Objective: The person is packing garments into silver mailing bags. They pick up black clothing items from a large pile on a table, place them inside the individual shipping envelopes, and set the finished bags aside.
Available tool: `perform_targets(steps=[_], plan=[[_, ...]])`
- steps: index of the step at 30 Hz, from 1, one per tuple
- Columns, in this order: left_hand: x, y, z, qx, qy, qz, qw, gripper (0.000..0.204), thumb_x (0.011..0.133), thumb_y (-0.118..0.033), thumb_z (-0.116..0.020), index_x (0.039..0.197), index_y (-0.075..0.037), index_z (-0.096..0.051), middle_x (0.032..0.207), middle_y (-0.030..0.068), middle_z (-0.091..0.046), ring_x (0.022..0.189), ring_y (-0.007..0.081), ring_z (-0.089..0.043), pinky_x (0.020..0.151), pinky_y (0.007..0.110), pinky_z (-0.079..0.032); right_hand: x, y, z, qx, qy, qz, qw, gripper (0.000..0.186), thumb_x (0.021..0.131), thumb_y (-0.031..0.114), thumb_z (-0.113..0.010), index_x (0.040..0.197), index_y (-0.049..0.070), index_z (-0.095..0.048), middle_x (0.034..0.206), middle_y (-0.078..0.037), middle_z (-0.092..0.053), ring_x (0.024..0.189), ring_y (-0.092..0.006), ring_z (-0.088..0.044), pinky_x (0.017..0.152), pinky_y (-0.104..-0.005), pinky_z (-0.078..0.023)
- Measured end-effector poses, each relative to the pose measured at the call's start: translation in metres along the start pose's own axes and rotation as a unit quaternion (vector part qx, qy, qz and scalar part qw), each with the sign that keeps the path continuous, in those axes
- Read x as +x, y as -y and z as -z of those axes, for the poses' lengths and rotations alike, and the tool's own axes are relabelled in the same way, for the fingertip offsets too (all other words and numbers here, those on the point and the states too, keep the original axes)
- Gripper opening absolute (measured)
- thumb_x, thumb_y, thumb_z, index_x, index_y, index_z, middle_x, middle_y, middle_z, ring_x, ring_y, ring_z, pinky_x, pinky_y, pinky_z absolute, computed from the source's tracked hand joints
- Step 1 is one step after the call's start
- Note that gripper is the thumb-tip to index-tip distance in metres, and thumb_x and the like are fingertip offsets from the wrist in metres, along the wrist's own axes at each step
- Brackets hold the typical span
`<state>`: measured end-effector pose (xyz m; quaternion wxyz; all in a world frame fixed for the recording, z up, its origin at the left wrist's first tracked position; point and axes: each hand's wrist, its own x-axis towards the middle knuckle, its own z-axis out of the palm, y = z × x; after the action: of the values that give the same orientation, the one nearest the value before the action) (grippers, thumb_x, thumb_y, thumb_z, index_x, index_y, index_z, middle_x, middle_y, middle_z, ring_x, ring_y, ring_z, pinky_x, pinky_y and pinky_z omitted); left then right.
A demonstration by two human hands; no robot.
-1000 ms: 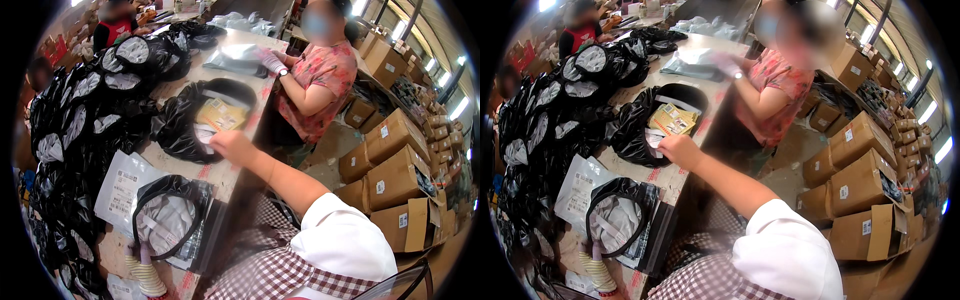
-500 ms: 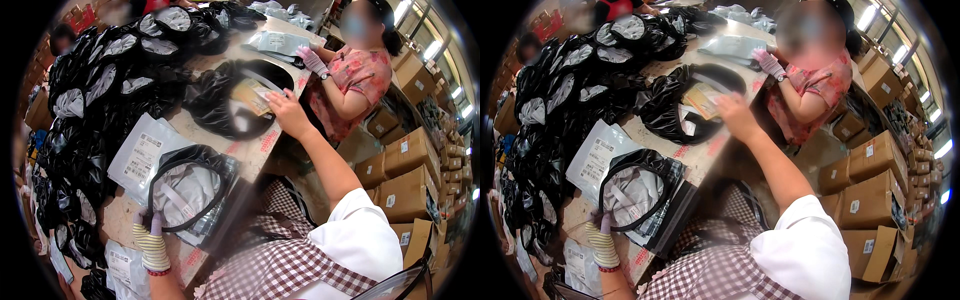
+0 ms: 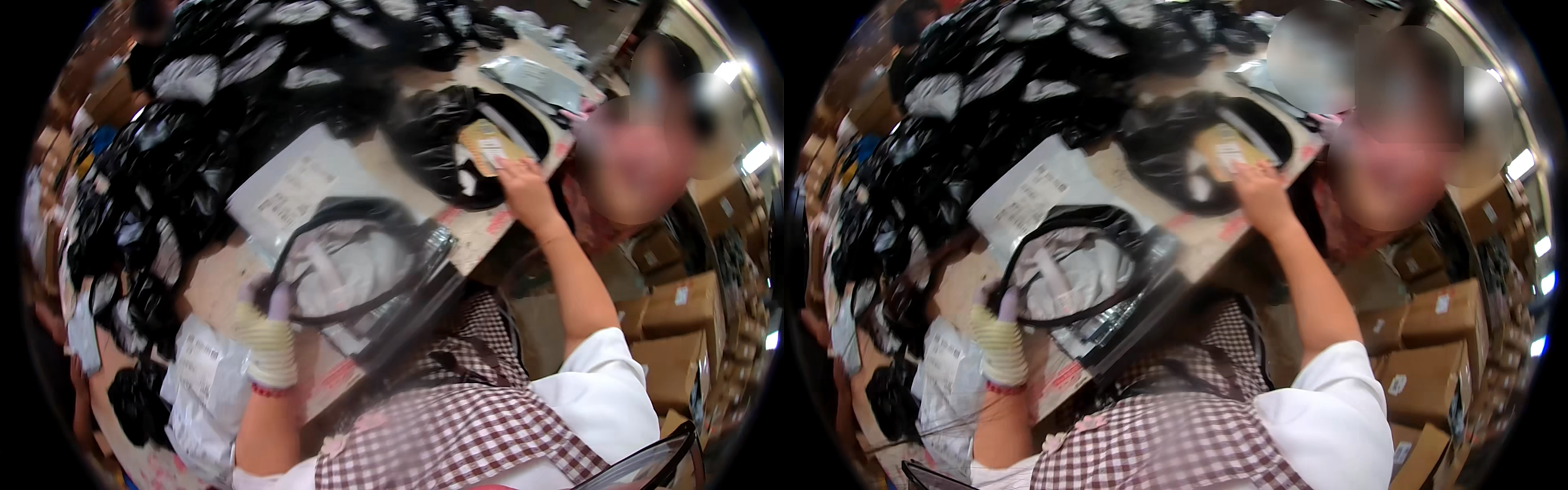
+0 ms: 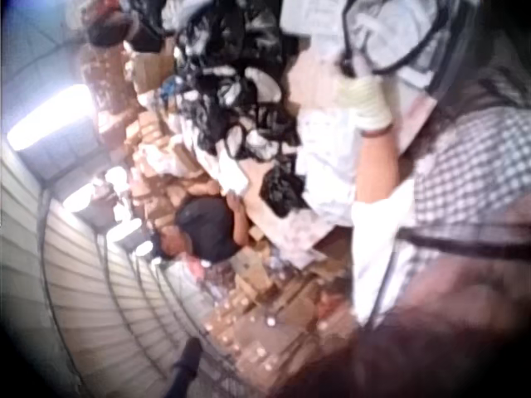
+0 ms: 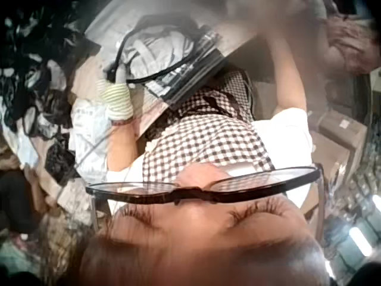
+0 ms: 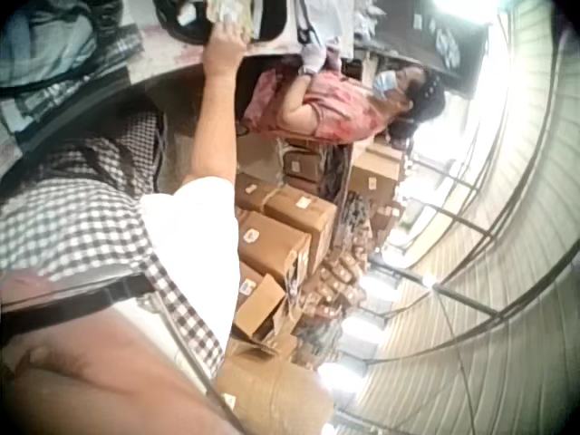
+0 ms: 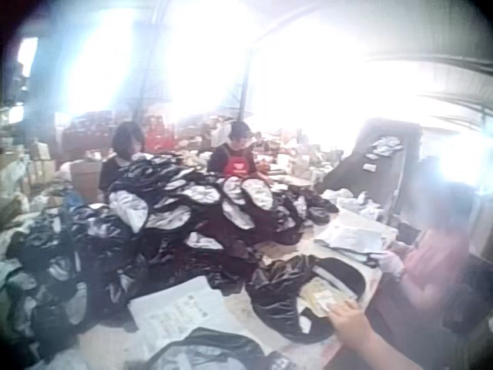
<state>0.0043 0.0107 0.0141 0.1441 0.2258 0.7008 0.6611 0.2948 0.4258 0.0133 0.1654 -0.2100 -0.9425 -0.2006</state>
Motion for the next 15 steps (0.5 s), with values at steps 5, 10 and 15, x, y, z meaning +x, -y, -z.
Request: perform_targets(steps=[5,10,15], plan=[[0.001,0.001,-0.002,-0.012,-0.004,-0.041,0.999,0.022,0.095,-0.003,-0.073,0.116,-0.001,-0.065,0.092,0.0047,-0.068,0.083,0.0096,-0.062,0.075,0.025,-0.051,0.014,0.008,0.001,0.056,-0.115,-0.029,0.991,0.011,0.089,0.007,-0.069,0.097,0.003,-0.074,0.11,-0.011,-0.078,0.099,-0.0291,-0.073,0.101,-0.0438,-0.049],[-0.006,-0.003,0.002,0.086,-0.026,-0.031,0.995,0.031,0.089,-0.002,-0.076,0.118,-0.001,-0.066,0.093,0.0061,-0.06,0.081,0.0115,-0.062,0.07,0.026,-0.051,0.019,0.007,0.011,0.112,-0.093,-0.019,0.989,0.012,0.084,0.013,-0.08,0.084,0.005,-0.072,0.104,-0.008,-0.079,0.091,-0.0283,-0.073,0.093,-0.0429,-0.052],[0.004,0.009,-0.004,0.175,-0.008,-0.204,0.963,0.04,0.088,-0.009,-0.081,0.124,0.0,-0.065,0.111,0.0082,-0.06,0.079,0.0136,-0.062,0.071,0.03,-0.053,0.053,0.048,0.091,0.065,-0.192,0.012,0.979,0.013,0.085,0.004,-0.077,0.098,0.003,-0.076,0.111,-0.008,-0.078,0.098,-0.0298,-0.072,0.096,-0.0428,-0.056]])
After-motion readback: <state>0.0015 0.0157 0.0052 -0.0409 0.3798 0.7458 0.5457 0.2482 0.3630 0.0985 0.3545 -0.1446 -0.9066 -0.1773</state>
